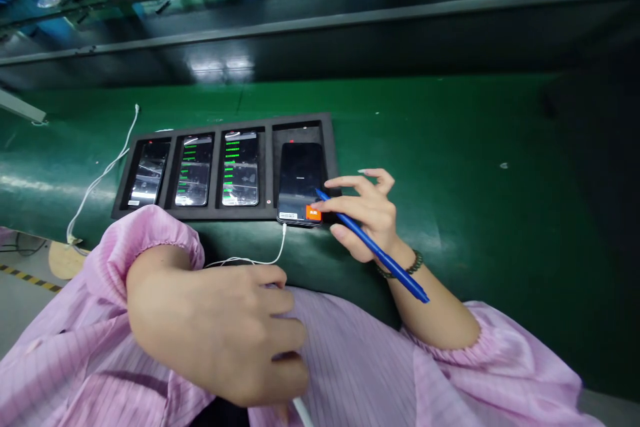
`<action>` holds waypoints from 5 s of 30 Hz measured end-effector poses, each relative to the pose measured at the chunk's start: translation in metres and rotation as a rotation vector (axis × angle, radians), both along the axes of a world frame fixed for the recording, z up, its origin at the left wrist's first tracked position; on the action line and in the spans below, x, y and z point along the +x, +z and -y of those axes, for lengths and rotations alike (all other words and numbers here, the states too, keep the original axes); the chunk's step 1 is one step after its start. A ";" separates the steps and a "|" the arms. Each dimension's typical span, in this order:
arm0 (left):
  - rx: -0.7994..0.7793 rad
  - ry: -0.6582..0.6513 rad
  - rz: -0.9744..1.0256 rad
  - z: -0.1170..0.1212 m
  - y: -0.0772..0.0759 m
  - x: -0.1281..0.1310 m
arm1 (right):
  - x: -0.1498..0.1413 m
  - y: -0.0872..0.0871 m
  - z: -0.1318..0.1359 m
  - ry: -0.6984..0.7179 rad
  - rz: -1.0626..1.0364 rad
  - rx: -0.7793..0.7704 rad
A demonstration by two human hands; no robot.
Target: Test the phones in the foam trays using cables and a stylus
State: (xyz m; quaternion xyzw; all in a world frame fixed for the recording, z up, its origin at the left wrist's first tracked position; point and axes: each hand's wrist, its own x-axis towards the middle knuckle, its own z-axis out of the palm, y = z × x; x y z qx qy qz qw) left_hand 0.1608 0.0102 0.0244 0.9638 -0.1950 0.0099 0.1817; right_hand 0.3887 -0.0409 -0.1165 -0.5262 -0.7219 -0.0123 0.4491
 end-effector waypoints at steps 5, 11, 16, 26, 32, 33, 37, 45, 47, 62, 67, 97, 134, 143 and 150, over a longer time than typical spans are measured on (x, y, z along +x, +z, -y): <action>-0.030 -0.029 0.027 0.002 -0.001 -0.001 | -0.002 -0.010 -0.007 -0.186 -0.053 -0.031; -0.024 -0.040 0.067 0.000 0.004 -0.001 | -0.003 -0.020 -0.011 -0.226 -0.012 -0.229; -0.056 -0.076 0.095 -0.002 0.008 0.001 | -0.002 -0.022 -0.011 -0.226 0.003 -0.230; -0.084 0.005 0.087 0.007 0.001 -0.009 | 0.000 -0.020 -0.008 -0.177 0.004 -0.243; -0.021 0.046 0.044 0.013 0.002 -0.010 | -0.001 -0.022 -0.009 -0.180 -0.011 -0.230; -0.022 0.053 0.036 0.012 0.002 -0.009 | 0.000 -0.022 -0.009 -0.178 -0.016 -0.226; -0.063 0.051 0.014 0.012 0.002 -0.008 | 0.001 -0.018 -0.006 -0.159 -0.028 -0.243; -0.055 0.115 0.058 0.014 -0.002 -0.011 | -0.003 -0.013 -0.004 -0.103 0.018 -0.125; -0.040 0.117 0.094 0.015 -0.003 -0.013 | -0.004 -0.016 -0.005 -0.177 0.039 -0.142; -0.127 0.072 0.316 -0.002 -0.001 -0.005 | -0.005 -0.022 -0.009 -0.268 0.076 -0.137; 0.001 0.066 0.175 -0.005 0.003 -0.005 | -0.002 -0.018 -0.010 -0.398 0.013 -0.101; -0.566 1.166 -0.393 -0.015 -0.113 0.026 | -0.023 -0.030 -0.046 -0.591 0.000 -0.260; -0.997 1.017 -0.482 -0.039 -0.115 -0.009 | -0.012 -0.024 -0.043 -0.508 -0.199 -0.280; -1.240 1.638 0.635 -0.055 -0.112 -0.120 | -0.008 -0.026 -0.017 -0.174 0.149 -0.048; -0.754 2.196 1.150 -0.085 -0.134 -0.182 | -0.005 -0.033 -0.039 -0.626 -0.154 -0.195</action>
